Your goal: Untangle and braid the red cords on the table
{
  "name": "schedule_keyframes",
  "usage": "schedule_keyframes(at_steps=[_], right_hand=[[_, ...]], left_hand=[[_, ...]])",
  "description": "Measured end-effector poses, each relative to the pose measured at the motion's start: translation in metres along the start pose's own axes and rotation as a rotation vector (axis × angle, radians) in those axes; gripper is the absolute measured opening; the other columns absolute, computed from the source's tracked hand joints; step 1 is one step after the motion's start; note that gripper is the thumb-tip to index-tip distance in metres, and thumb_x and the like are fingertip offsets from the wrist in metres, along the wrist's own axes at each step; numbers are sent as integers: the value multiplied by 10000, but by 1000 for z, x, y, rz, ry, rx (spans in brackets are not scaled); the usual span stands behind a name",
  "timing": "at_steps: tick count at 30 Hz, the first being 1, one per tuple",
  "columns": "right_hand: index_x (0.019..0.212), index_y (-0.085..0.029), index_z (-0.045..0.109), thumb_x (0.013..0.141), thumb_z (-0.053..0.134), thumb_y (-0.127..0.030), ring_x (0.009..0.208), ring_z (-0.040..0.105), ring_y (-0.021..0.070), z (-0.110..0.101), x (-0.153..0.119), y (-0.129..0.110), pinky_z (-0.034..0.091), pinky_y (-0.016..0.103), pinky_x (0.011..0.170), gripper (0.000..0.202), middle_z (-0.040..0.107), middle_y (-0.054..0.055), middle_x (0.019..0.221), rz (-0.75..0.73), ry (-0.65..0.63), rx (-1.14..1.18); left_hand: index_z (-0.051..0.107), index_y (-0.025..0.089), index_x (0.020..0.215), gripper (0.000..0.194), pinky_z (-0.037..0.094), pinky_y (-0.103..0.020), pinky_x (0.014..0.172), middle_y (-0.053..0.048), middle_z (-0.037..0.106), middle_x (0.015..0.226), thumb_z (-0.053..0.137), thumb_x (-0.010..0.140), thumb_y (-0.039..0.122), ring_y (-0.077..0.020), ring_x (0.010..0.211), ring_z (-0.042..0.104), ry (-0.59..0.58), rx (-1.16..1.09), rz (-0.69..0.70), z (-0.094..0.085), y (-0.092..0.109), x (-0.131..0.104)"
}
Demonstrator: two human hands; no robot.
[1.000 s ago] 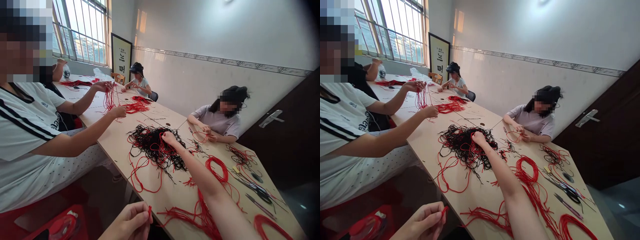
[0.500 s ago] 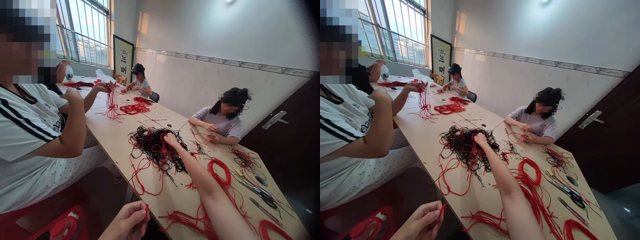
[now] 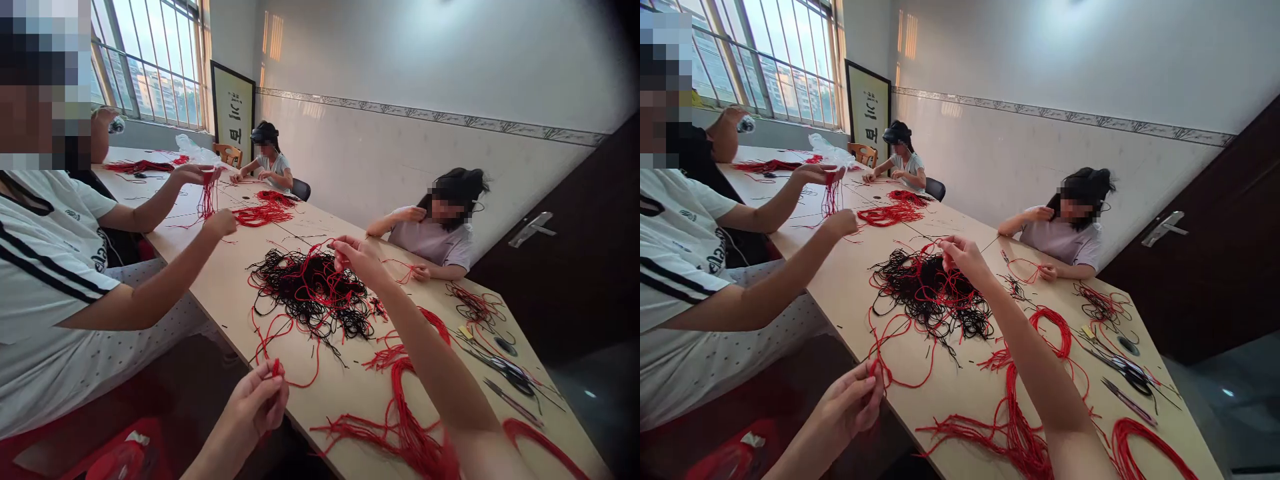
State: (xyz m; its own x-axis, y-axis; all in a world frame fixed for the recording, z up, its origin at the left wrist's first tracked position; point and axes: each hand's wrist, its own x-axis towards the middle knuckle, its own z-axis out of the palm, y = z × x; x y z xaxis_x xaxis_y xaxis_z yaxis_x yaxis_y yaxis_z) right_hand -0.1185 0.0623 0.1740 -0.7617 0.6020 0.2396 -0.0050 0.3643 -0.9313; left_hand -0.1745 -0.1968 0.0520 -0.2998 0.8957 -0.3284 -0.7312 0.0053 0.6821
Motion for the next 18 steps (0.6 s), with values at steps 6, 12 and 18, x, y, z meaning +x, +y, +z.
schedule_keyframes(at_steps=[6, 12, 18], right_hand=[[785, -169, 535, 810, 554, -358, 395, 426, 44, 7, -56, -28, 318, 185, 405, 191, 426, -78, 499, -32, -164, 107], [809, -163, 549, 842, 521, -338, 403, 403, 48, 5, -99, -33, 283, 178, 380, 181, 449, -69, 489, -46, -213, -38], [756, -155, 549, 830, 530, -367, 409, 361, 47, -19, -128, -28, 262, 180, 382, 225, 418, -73, 489, 17, -130, -82]], left_hand=[[447, 171, 812, 370, 362, -156, 522, 4, 610, 791, 742, 663, 337, -39, 548, 418, 90, 160, 378, 18, 30, 14], [386, 191, 837, 410, 313, -170, 492, 17, 611, 788, 722, 687, 372, -46, 541, 394, -8, 342, 498, 58, 30, 33], [407, 184, 833, 382, 266, -162, 456, 77, 496, 629, 735, 689, 318, -36, 500, 367, -55, 393, 470, 77, 11, 42]])
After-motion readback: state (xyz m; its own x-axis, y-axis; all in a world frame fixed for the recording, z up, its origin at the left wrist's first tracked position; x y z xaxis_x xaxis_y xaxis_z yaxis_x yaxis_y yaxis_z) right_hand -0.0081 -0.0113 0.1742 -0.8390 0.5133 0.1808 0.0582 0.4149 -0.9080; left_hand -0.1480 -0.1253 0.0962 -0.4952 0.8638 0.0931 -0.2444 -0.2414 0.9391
